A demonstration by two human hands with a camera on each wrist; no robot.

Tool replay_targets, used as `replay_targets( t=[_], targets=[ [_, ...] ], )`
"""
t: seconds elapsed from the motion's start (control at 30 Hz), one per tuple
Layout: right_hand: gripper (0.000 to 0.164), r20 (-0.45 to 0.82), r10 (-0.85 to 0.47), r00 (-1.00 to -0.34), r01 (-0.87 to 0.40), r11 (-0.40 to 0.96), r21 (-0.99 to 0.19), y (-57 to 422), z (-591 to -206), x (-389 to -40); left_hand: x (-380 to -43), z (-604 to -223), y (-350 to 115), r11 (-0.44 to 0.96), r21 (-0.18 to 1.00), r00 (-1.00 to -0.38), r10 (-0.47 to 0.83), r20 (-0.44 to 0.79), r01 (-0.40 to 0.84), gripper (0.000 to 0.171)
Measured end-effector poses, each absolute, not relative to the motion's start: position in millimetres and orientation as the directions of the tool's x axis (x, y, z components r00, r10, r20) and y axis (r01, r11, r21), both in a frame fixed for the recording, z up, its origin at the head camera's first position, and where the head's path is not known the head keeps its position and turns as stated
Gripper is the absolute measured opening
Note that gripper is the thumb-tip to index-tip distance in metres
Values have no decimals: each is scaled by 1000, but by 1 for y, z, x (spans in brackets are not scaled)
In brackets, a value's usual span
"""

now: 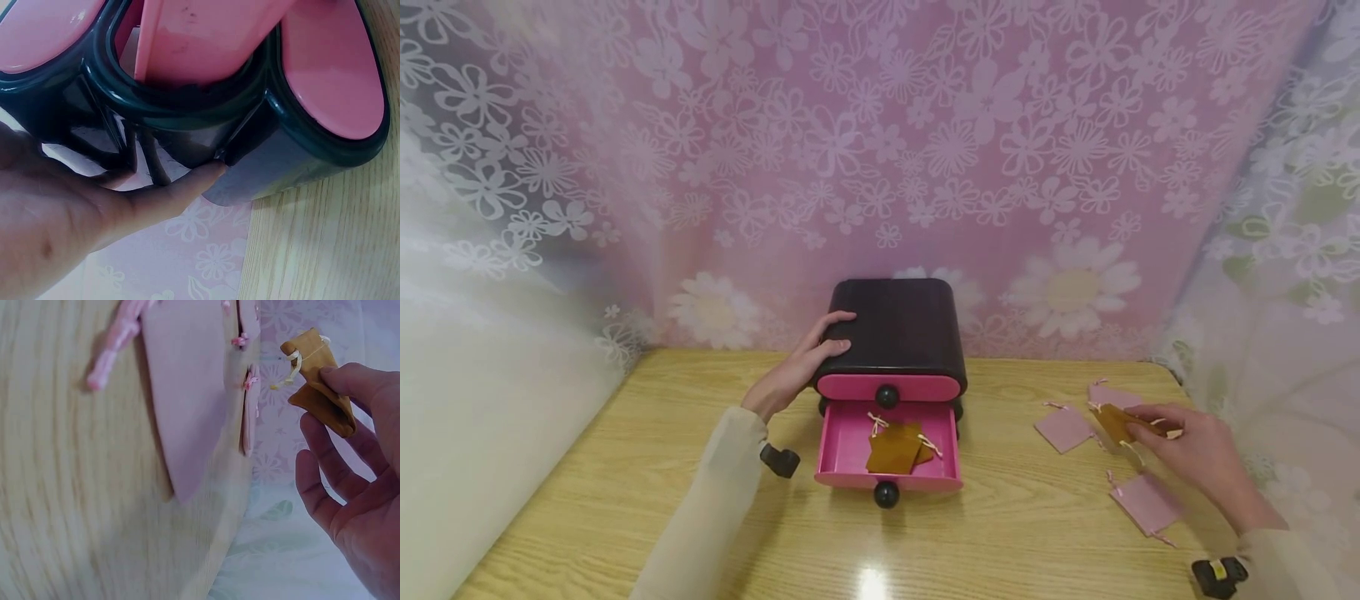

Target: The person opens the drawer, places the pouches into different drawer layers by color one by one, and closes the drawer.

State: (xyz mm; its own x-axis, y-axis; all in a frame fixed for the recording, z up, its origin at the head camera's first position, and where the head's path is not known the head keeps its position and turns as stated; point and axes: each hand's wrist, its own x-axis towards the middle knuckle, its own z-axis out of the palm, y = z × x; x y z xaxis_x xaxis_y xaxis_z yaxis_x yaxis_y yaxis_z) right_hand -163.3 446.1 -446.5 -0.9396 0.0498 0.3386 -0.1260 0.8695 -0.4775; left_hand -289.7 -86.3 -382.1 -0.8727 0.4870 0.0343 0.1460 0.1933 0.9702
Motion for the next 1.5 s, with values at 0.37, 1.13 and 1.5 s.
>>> replay_targets(
  t=[0.37, 1.13, 1.5],
  targets=[
    [22, 319, 30, -947, -149, 840, -522, 429, -434, -155, -288, -380, -86, 197, 970, -872, 490, 28, 142, 45],
    [31, 510, -149, -847, -433, 751, -499, 375, -411, -144, -288, -380, -87, 185, 974, -871, 491, 23, 129, 45],
    [44, 597, -214, -773, -528, 739, -419, 355, -406, -143, -288, -382, -86, 190, 971, -872, 487, 39, 149, 44]
  ],
)
